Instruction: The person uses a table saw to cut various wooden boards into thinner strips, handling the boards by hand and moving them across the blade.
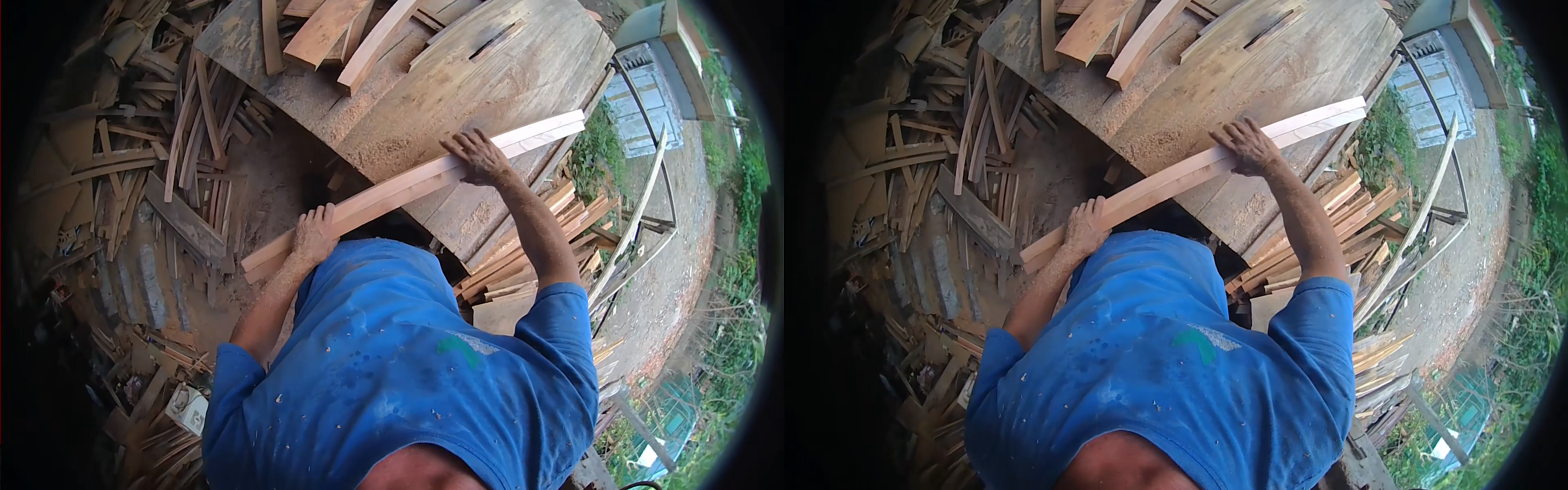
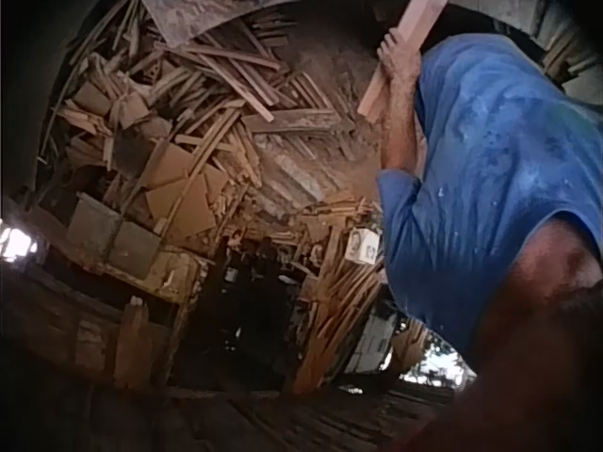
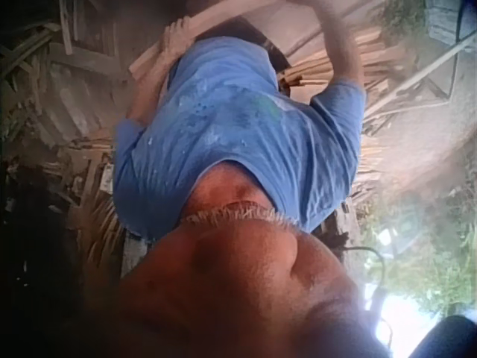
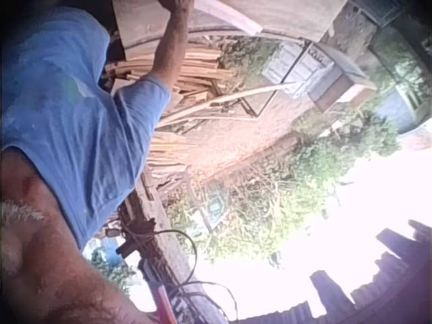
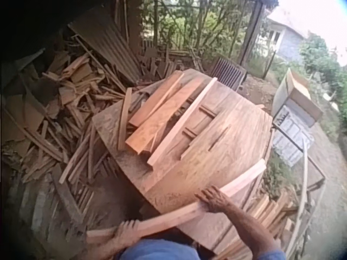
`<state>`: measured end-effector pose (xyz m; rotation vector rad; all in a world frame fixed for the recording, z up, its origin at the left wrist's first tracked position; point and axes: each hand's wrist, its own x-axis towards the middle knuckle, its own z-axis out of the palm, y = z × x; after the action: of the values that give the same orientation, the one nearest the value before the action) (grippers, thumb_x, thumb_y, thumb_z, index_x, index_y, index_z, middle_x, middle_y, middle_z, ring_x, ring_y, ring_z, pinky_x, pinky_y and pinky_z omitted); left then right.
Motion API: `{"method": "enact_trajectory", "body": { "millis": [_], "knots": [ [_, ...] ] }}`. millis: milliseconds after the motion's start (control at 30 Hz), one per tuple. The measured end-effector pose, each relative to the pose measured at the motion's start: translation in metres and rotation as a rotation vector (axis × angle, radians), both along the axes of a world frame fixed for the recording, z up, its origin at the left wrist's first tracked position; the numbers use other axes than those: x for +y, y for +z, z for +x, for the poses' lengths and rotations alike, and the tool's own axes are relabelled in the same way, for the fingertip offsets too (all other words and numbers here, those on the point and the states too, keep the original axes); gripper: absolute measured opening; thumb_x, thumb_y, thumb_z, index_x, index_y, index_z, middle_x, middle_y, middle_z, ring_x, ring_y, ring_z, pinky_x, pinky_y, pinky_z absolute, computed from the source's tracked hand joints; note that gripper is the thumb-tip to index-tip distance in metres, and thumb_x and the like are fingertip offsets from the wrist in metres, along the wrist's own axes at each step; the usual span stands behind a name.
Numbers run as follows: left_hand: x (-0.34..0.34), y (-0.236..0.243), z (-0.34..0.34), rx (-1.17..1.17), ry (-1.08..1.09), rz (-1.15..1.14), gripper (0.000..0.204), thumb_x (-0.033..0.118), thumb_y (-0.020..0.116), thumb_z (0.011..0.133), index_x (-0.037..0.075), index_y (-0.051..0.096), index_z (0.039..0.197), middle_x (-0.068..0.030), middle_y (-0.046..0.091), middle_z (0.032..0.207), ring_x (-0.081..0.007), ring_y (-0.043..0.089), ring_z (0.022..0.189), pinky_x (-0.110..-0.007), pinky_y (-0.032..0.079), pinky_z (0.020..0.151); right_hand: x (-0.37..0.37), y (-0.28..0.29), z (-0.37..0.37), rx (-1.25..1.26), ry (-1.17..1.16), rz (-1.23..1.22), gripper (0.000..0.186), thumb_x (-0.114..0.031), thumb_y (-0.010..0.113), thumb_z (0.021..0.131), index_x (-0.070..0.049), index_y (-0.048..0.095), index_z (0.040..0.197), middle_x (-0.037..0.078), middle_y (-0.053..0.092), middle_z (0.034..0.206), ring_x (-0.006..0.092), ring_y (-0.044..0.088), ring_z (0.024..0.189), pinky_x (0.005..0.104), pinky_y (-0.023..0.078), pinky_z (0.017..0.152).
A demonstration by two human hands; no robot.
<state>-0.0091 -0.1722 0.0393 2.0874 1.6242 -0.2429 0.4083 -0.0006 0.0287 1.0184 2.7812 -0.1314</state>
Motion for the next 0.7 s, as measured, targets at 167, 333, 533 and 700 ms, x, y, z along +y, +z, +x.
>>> {"method": "enact_trajectory", "body": {
  "millis": [167, 333, 533, 700],
  "knots": [
    [0.003, -0.003, 0.003, 0.019, -0.001, 0.022, 0.08, 0.024, 0.081, 0.074, 0.001, 0.04, 0.137, -0.0162, 0.053, 0.116, -0.0336, 0.053, 0.109, -0.046, 0.041, 0.093, 0.021, -0.023, 0.021, 0.01, -0.01, -0.186, 0.087, -0.039, 0.089, 0.06, -0.009, 0.047, 0.13, 0.01, 0.057, 0.119, 0.0303, 0.054, 0.118, 0.0456, 0.04, 0.101],
    [0.017, 0.006, 0.038, -0.035, 0.008, 0.047, 0.089, 0.034, 0.083, 0.073, 0.001, 0.038, 0.142, -0.0167, 0.051, 0.127, -0.0345, 0.05, 0.119, -0.048, 0.037, 0.1, 0.018, -0.027, 0.028, 0.054, 0.028, -0.178, 0.082, -0.037, 0.09, 0.058, -0.008, 0.05, 0.123, 0.01, 0.057, 0.113, 0.0301, 0.055, 0.114, 0.0442, 0.041, 0.096],
    [0.074, -0.014, 0.144, -0.16, -0.07, 0.083, 0.093, 0.043, 0.081, 0.074, -0.002, 0.037, 0.143, -0.0196, 0.051, 0.133, -0.0336, 0.049, 0.125, -0.046, 0.036, 0.104, 0.027, -0.019, 0.026, -0.041, 0.016, -0.205, 0.077, -0.036, 0.089, 0.061, -0.011, 0.051, 0.122, 0.008, 0.057, 0.119, 0.0271, 0.053, 0.121, 0.043, 0.04, 0.098],
    [0.077, -0.038, 0.152, -0.189, -0.047, 0.149, 0.073, 0.039, 0.078, 0.077, -0.001, 0.046, 0.13, -0.0176, 0.056, 0.121, -0.0325, 0.054, 0.117, -0.045, 0.039, 0.1, 0.028, -0.015, 0.016, -0.03, 0.011, -0.234, 0.078, -0.033, 0.089, 0.058, -0.009, 0.051, 0.122, 0.01, 0.057, 0.119, 0.0284, 0.053, 0.119, 0.0434, 0.04, 0.099]
  ]
}}
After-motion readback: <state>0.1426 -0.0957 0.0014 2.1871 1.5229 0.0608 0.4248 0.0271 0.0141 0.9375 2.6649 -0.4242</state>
